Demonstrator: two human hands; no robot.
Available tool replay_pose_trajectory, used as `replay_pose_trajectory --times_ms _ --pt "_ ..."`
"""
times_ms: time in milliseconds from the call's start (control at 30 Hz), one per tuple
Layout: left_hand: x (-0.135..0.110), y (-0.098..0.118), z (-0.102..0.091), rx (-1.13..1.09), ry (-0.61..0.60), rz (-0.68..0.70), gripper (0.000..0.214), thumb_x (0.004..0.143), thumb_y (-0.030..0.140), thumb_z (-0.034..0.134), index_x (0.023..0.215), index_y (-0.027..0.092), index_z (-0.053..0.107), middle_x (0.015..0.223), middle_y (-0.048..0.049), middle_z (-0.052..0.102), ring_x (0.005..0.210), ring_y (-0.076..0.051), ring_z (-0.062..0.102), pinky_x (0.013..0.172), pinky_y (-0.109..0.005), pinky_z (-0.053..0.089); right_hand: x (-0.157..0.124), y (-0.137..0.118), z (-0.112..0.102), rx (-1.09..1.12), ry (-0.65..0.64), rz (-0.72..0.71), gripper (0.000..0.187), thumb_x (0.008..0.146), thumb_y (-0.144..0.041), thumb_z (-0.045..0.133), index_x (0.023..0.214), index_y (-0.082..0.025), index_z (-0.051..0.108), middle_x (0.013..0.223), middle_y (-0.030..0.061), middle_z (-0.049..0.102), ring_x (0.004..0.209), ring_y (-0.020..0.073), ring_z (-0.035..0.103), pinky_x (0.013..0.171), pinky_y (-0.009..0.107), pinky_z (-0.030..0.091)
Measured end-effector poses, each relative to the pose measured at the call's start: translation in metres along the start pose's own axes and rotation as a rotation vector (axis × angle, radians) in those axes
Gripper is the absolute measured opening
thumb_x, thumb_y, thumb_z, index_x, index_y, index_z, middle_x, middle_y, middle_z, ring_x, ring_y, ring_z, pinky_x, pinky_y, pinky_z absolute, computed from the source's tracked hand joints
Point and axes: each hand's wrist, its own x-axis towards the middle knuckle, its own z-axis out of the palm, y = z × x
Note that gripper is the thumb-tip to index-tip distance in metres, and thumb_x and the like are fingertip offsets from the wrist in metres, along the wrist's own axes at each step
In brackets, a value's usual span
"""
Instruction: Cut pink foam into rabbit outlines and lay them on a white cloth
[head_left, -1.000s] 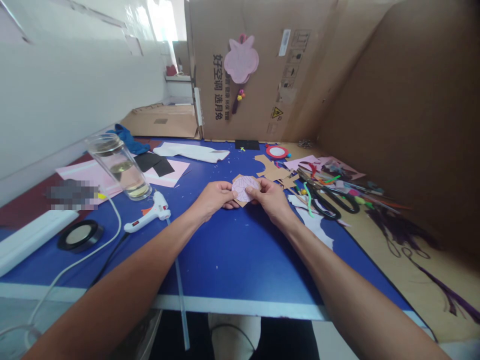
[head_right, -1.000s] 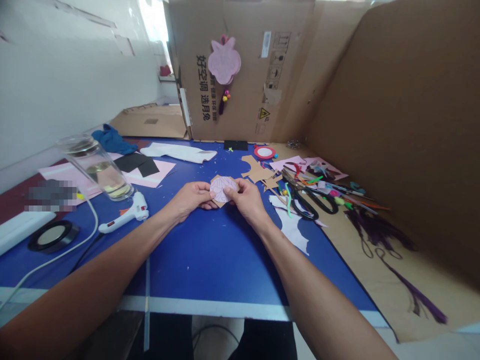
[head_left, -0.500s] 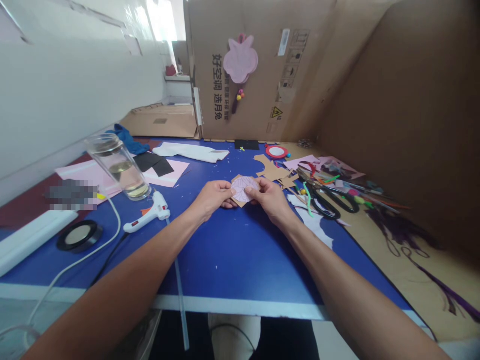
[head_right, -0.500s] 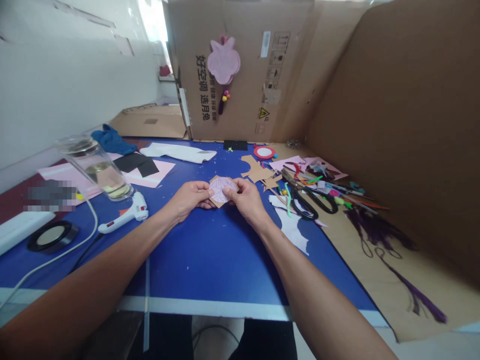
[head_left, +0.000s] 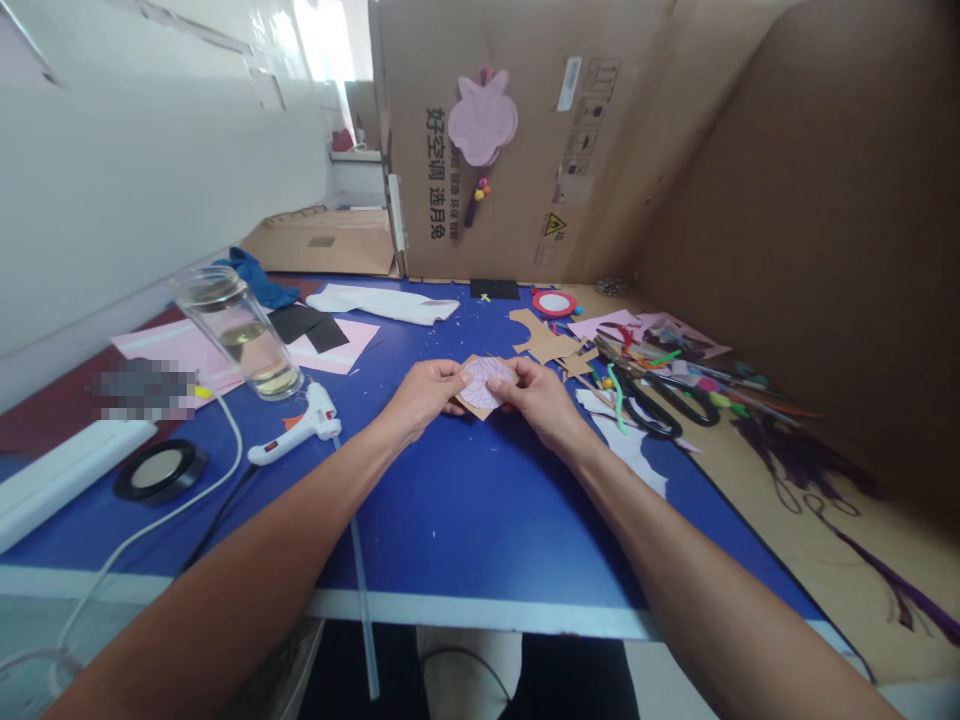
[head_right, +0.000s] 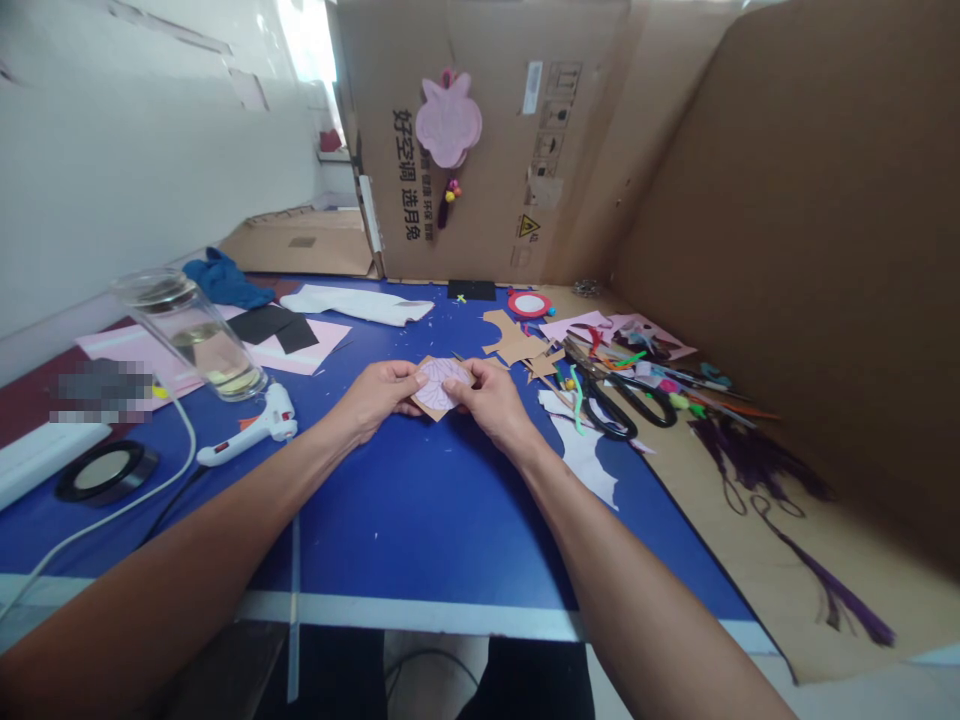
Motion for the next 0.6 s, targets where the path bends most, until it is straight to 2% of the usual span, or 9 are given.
replay_pose_trajectory --times_ms 133,233,400,600 --pt "0.0000 0.0000 0.0010 0.015 -0.007 0.012 0.021 0.088 0.031 0.082 0.083 0.015 0.069 0.076 -0.0058 0.076 0.065 -0.014 0.071 0.059 -0.023 0.056 -0.0003 -0.0004 0.0000 -0.012 -0.018 0.001 0.040 0.073 -0.053 0.087 0.090 -0.022 0.067 0.077 -0.0004 0.066 0.067 0.0158 0.054 0.060 0.029 0.047" --pt "0.0001 -0.0010 0.0009 0.035 -0.008 0.081 0.021 0.087 0.034 0.081 0.086 0.016 0.071 0.074 -0.0031 0.074 0.061 -0.012 0.066 0.057 -0.022 0.051 -0.0011 -0.0019 0.0012 -0.027 -0.058 0.000 0.038 0.072 -0.052 0.087 0.086 -0.023 0.066 0.074 -0.0015 0.063 0.065 0.0158 0.054 0.060 0.029 0.046" --pt "0.0007 -0.0040 -0.0009 0.076 0.000 0.150 0.029 0.082 0.038 0.081 0.072 0.017 0.065 0.066 -0.0004 0.066 0.058 -0.011 0.058 0.055 -0.022 0.042 -0.0027 -0.0054 0.0027 -0.023 -0.077 0.005 0.038 0.072 -0.051 0.087 0.081 -0.022 0.064 0.070 -0.0023 0.061 0.062 0.0147 0.052 0.059 0.029 0.045" --pt "0.0003 -0.0039 -0.0016 0.108 -0.025 0.162 0.025 0.078 0.039 0.082 0.084 0.017 0.073 0.071 -0.0020 0.070 0.062 -0.014 0.061 0.059 -0.024 0.045 -0.0053 -0.0098 0.0044 -0.038 -0.151 0.026 0.040 0.071 -0.052 0.089 0.080 -0.022 0.064 0.068 -0.0031 0.060 0.061 0.0144 0.051 0.060 0.029 0.043"
